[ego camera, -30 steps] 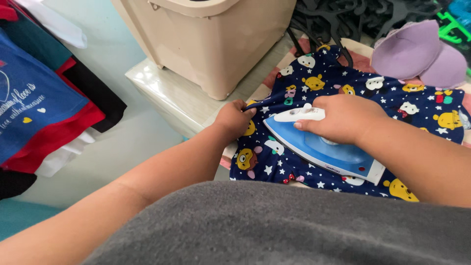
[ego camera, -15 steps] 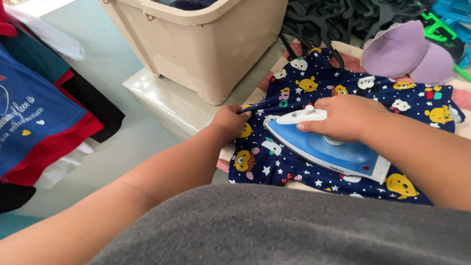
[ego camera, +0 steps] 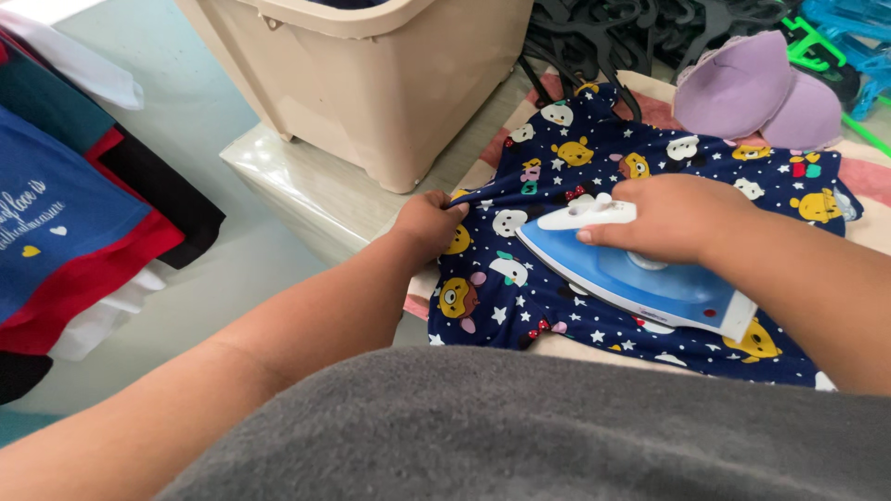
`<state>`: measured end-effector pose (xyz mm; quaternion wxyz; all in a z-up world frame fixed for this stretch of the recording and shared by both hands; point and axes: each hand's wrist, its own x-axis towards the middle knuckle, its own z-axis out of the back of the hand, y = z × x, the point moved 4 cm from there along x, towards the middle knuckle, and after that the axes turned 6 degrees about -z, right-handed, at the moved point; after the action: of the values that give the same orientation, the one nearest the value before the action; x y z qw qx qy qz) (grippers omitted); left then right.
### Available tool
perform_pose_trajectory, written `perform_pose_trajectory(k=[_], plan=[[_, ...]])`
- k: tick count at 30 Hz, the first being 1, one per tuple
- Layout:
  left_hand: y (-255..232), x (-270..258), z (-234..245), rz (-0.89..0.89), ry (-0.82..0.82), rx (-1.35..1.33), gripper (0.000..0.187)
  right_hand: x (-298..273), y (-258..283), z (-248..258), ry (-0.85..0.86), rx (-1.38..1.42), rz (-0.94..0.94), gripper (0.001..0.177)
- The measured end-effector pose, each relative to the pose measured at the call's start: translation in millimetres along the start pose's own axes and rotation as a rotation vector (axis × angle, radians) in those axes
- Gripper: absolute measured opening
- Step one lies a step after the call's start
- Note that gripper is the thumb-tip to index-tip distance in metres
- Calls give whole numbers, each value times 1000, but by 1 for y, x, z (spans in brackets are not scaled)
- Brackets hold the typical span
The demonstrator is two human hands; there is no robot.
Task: The person irons a dark blue children's shirt with a cartoon pattern on a striped cloth. They repeatedly smooth the fabric with their hands, reposition the shirt, and use a blue and white iron to press different sections including the sleeves and body.
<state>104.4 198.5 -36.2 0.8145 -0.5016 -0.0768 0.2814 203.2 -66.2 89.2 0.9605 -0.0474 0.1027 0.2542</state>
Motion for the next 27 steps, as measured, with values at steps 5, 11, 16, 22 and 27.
perform_pose_trajectory(k=[5,11,16,22,27], plan=[[0,0,1,-31,-15,-16,31,3,15,0,43,-12,-29,86],[6,6,-1,-61,-50,29,31,0,2,0,16,17,-31,94],[11,12,-3,-91,-90,74,32,-8,-45,-5,25,10,-86,96],[11,8,-5,-85,-166,143,31,-16,-123,-16,45,-30,-191,99],[10,4,-5,-57,-197,265,32,-24,-182,-25,52,-30,-232,95]])
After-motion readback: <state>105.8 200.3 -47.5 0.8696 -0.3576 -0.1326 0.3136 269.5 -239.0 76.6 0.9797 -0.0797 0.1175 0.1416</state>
